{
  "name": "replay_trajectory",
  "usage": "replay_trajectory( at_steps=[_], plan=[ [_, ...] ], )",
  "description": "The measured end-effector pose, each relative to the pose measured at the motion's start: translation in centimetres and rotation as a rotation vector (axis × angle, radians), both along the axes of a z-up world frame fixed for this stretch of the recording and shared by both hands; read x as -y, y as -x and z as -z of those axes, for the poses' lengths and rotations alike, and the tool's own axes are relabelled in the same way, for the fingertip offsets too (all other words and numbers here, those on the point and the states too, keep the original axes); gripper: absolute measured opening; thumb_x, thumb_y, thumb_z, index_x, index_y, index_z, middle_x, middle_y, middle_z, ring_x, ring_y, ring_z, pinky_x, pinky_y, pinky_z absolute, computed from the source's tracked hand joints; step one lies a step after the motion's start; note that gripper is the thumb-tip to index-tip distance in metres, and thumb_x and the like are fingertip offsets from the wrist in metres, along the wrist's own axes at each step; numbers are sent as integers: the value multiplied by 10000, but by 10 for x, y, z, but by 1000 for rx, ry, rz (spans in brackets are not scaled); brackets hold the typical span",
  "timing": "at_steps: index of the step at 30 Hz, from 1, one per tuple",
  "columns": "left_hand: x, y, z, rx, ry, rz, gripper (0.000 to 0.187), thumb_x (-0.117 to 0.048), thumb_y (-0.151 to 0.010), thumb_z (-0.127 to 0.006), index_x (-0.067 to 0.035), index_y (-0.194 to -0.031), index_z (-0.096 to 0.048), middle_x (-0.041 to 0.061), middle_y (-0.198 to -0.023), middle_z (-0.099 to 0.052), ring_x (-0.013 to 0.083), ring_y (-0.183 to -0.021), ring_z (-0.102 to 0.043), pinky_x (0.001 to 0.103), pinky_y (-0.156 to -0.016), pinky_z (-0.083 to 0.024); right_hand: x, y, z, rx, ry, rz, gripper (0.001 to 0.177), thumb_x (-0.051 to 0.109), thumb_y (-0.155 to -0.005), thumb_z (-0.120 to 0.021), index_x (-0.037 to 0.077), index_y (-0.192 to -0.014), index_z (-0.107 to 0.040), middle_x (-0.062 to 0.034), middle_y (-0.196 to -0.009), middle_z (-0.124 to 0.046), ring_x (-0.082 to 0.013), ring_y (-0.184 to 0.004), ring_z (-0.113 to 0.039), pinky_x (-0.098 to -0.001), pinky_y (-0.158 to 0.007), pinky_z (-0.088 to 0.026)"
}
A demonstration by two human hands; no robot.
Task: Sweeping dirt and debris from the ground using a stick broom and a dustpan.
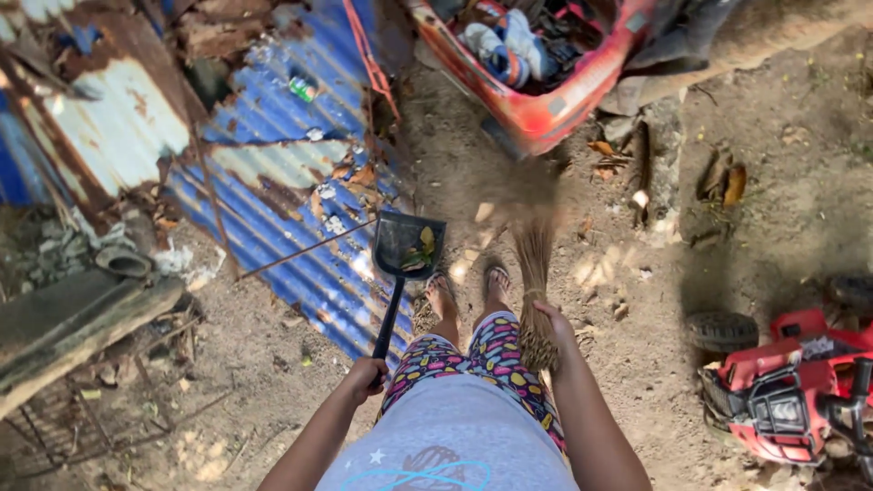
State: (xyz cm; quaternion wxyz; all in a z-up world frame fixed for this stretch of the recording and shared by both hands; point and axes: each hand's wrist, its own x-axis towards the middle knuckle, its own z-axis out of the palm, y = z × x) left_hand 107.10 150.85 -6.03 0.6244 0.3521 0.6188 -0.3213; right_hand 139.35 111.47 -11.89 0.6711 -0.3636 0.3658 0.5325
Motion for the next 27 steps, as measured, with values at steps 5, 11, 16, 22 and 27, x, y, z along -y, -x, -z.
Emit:
replay_trajectory(
  at_steps=[5,11,16,22,27],
  plan=[
    [-8,-37,0,-16,12,36,121,-122,-846,-607,-41,-758,-588,70,-584,-537,194,-438,-476,326,-404,-406,-36,-19,-73,64,-4,126,327,257,-950,-659,-51,-1059,-668,-193,-823,-731,-297,-626,-717,-414,-560,-623],
    [5,-85,-13,-39,-15,75,111,-110,-846,-614,-41,-761,-596,71,-598,-553,195,-457,-507,326,-428,-448,-7,-127,-10,18,-4,-69,437,369,-883,-697,-36,-1041,-646,-177,-740,-701,-299,-539,-681,-421,-458,-582],
    [14,-119,-30,-65,-47,87,89,-91,-847,-624,-40,-779,-602,62,-608,-542,183,-471,-505,325,-441,-462,28,-108,-15,74,89,169,418,395,-884,-696,21,-1063,-649,-144,-730,-682,-281,-532,-668,-406,-444,-559],
    [24,-160,-26,-42,-45,79,79,-87,-850,-638,-32,-810,-597,53,-620,-527,171,-499,-492,323,-437,-438,30,-116,-24,125,-157,388,349,238,-960,-660,-47,-1160,-641,-175,-901,-735,-280,-706,-739,-409,-643,-643],
    [38,-193,-30,-39,-70,111,79,-65,-840,-635,-17,-817,-577,56,-616,-516,171,-501,-481,322,-442,-414,5,-226,-94,138,126,90,416,354,-918,-688,-1,-1115,-596,-150,-813,-664,-305,-611,-672,-455,-548,-594]
  ],
)
